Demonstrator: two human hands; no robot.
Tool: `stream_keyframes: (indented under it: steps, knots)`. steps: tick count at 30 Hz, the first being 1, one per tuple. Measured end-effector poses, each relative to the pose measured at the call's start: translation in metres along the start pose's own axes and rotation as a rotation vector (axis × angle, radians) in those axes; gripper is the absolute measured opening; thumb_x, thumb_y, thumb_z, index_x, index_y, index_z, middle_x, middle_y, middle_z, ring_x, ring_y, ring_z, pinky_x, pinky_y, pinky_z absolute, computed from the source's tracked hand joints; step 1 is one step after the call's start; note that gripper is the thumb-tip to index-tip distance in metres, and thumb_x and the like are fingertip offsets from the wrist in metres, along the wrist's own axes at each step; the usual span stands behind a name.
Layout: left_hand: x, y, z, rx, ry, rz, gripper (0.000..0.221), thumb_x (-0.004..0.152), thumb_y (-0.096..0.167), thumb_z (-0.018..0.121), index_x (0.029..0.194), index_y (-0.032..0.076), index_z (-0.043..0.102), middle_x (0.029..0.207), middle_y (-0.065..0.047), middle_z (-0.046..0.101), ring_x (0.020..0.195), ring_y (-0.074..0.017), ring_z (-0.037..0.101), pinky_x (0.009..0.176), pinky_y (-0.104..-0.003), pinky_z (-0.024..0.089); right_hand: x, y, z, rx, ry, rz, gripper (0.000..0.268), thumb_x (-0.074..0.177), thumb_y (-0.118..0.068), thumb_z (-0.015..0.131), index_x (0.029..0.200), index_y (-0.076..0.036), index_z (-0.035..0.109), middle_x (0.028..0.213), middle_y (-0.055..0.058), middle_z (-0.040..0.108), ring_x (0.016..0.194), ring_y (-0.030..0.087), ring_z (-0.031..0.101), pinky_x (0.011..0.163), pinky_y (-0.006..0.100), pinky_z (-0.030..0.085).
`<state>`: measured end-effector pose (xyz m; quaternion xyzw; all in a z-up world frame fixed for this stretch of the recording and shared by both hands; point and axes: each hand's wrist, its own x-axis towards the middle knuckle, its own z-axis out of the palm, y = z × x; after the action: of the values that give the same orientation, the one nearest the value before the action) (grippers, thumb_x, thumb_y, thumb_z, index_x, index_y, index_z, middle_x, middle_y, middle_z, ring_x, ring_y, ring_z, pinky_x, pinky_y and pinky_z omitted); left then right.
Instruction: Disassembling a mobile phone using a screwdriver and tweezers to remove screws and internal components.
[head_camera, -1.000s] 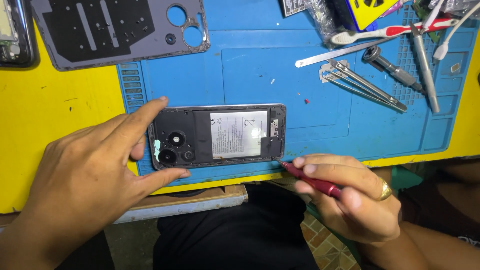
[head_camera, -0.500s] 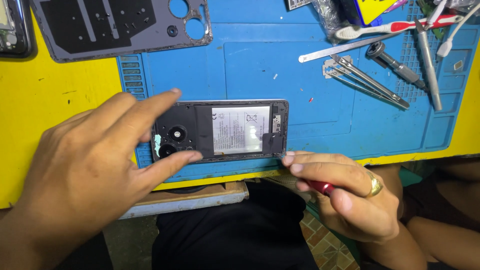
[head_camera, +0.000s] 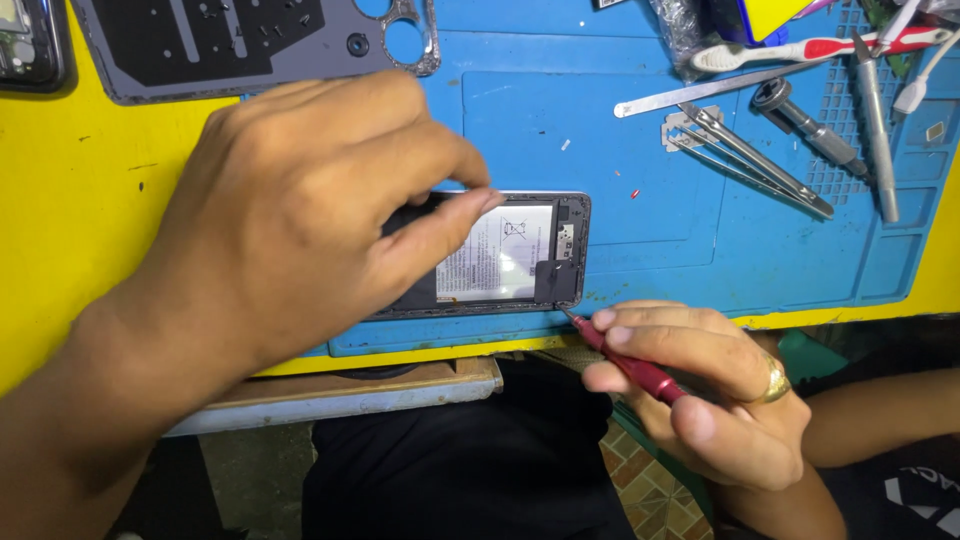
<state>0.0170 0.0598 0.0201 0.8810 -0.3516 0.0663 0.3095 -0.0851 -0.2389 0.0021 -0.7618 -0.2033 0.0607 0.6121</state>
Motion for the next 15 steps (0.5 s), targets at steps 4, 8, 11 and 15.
stream_keyframes:
  steps: [4,8,11,15]
  knots:
    - [0.008,-0.005,0.012,-0.028,0.001,0.043,0.018,0.105,0.012,0.087,0.096,0.009,0.072,0.086,-0.007,0.056,0.071,-0.0313,0.056,0.067,-0.046,0.047,0.009,-0.018,0.001,-0.174,-0.019,-0.069,0.043,0.089,-0.005,0.072,0.127,-0.009,0.053,0.118,0.022,0.068,0.115,0.036,0.075,0.109,0.048,0.069]
    - [0.011,0.001,0.025,-0.101,-0.047,0.105,0.016,0.1,0.016,0.083,0.093,0.01,0.071,0.085,-0.006,0.059,0.077,-0.0324,0.058,0.068,-0.046,0.043,0.028,-0.029,0.001,-0.12,-0.177,0.033,0.04,0.103,-0.017,0.04,0.113,0.015,0.061,0.12,0.027,0.071,0.119,0.04,0.075,0.113,0.052,0.064]
    - [0.011,0.012,0.037,-0.295,-0.143,0.153,0.007,0.093,0.013,0.076,0.097,0.011,0.071,0.085,-0.003,0.066,0.083,-0.0268,0.055,0.075,-0.041,0.037,0.019,-0.013,0.0,-0.003,-0.127,0.029,0.042,0.09,-0.009,0.067,0.129,0.003,0.058,0.136,0.022,0.066,0.136,0.033,0.066,0.133,0.055,0.049]
    - [0.013,0.023,0.046,-0.433,-0.245,0.142,0.013,0.088,0.006,0.071,0.1,0.01,0.073,0.083,-0.001,0.067,0.082,-0.0252,0.052,0.079,-0.04,0.036,0.032,-0.027,-0.002,-0.341,-0.06,-0.311,0.017,0.078,-0.01,0.084,0.089,-0.013,0.072,0.1,0.01,0.061,0.096,0.024,0.07,0.094,0.039,0.067]
